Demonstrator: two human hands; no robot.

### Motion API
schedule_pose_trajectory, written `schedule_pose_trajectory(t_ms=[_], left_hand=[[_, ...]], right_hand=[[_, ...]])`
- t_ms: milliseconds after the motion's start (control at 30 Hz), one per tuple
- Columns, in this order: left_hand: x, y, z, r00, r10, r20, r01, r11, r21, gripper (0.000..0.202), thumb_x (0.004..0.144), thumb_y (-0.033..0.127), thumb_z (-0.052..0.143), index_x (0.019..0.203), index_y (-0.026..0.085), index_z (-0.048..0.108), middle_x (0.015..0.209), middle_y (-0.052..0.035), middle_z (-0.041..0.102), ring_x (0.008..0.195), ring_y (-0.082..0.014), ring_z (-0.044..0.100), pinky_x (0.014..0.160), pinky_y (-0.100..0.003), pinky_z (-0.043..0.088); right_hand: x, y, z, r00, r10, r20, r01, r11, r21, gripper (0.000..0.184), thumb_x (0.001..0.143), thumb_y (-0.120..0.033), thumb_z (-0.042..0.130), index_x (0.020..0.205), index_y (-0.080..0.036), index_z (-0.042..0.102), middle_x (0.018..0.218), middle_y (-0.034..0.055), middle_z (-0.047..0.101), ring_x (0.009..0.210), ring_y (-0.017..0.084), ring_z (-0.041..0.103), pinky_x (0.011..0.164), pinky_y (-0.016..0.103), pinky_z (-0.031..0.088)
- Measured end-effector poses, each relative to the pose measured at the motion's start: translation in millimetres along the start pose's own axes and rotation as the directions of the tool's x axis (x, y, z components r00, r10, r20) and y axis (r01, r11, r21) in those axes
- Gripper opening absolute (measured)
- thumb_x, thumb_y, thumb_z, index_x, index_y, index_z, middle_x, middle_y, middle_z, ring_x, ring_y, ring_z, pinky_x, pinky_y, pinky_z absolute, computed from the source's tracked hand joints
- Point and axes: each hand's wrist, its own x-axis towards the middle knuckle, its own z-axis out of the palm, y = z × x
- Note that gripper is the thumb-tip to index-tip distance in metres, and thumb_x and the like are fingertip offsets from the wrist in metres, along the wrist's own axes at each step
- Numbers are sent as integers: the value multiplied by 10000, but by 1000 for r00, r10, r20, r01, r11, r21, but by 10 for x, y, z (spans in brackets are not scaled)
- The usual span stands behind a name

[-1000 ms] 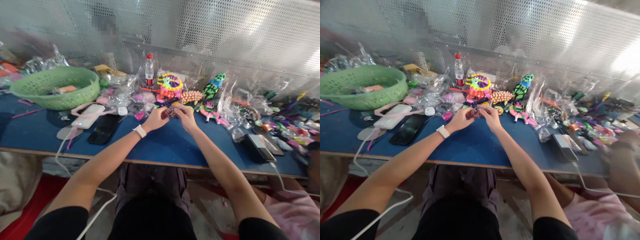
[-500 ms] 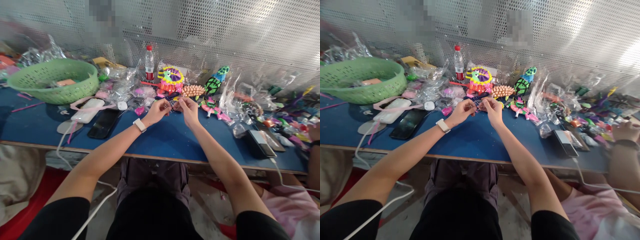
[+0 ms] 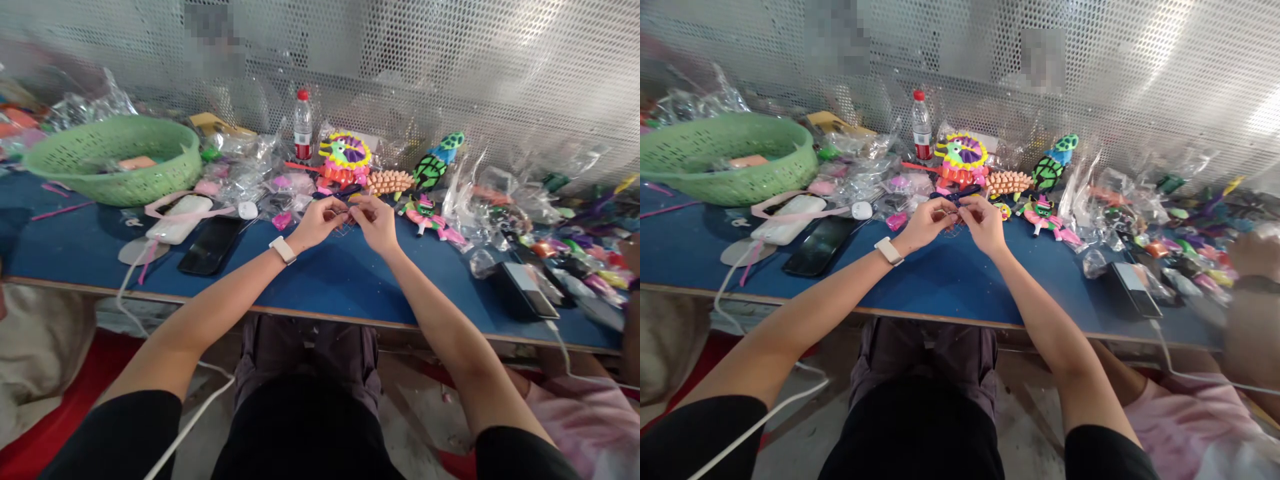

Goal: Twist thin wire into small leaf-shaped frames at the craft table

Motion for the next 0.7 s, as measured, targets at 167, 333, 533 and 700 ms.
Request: schedule_pose_trajectory(t_ms=[167, 333, 533, 700], left_hand=[[4, -24, 32, 998, -26, -49, 29, 997, 71, 250, 1043, 402, 830, 1027, 179, 717, 950, -74, 813, 812, -192, 775, 762, -322, 637], [15, -44, 52, 1000, -30, 1, 30, 999, 22, 430, 1046, 603, 812, 949, 201, 695, 833, -40, 751, 721, -172, 717, 693, -310, 600], [-16, 13, 71, 997, 25, -75, -24, 1000, 20, 583, 996, 777, 813, 936, 207, 711, 852, -50, 765, 733, -180, 733, 701, -323, 626], [-41, 45, 66, 991, -6, -135, 9, 1000, 21, 574, 966, 758, 849, 982, 186, 799, 860, -74, 836, 755, -208, 780, 739, -348, 666]], right_hand=[[-10, 44, 2, 995, -99, 3, 99, 993, -67, 235, 1017, -446, 787, 1150, -268, 711, 887, 20, 833, 805, 220, 805, 830, 395, 673], [-8, 69, -13, 995, -101, 1, 100, 984, -147, 222, 1025, -472, 798, 1091, -292, 685, 965, 36, 843, 891, 236, 816, 882, 407, 682], [18, 30, -106, 979, -194, 68, 204, 958, -200, 207, 1073, -491, 728, 1065, -284, 732, 1014, 61, 852, 924, 246, 813, 917, 424, 692], [25, 15, -144, 971, -233, 50, 238, 928, -286, 232, 1089, -493, 711, 1074, -295, 833, 1112, 77, 896, 977, 265, 834, 975, 441, 701]])
